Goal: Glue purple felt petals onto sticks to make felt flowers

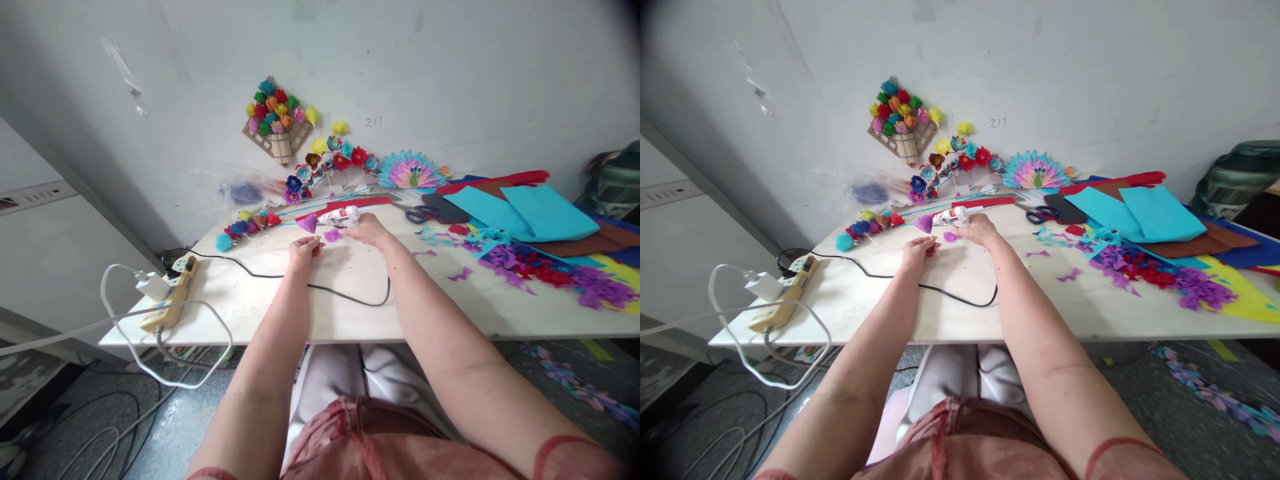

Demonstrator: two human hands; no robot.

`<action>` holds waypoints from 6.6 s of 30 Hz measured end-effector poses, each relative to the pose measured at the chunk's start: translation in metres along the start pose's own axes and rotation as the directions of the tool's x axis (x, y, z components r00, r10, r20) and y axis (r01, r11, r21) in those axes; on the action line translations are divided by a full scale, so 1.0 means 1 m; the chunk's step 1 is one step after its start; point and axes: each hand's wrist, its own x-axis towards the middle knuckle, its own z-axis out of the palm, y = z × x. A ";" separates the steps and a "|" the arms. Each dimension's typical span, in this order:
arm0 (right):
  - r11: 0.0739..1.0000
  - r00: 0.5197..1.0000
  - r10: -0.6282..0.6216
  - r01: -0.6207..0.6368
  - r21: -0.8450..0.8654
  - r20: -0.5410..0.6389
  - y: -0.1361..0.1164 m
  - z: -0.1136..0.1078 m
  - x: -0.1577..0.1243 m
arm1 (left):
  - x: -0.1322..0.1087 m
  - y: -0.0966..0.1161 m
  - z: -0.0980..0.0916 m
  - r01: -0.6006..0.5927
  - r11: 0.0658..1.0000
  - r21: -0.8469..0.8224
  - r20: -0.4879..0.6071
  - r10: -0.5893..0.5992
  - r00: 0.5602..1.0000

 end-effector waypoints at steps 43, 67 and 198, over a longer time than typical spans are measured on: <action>0.741 0.936 0.001 -0.236 0.629 0.351 0.008 -0.008 -0.013 | -0.013 0.013 -0.001 0.084 0.993 -0.085 0.292 -0.056 0.955; 0.695 0.971 0.040 -0.197 0.691 0.236 0.015 -0.015 -0.010 | -0.015 0.013 0.000 0.064 0.997 -0.053 0.316 -0.044 0.948; 0.384 0.932 0.345 -0.248 0.890 0.111 0.024 0.019 0.001 | 0.006 -0.008 0.001 -0.337 0.907 0.251 -0.016 0.352 0.936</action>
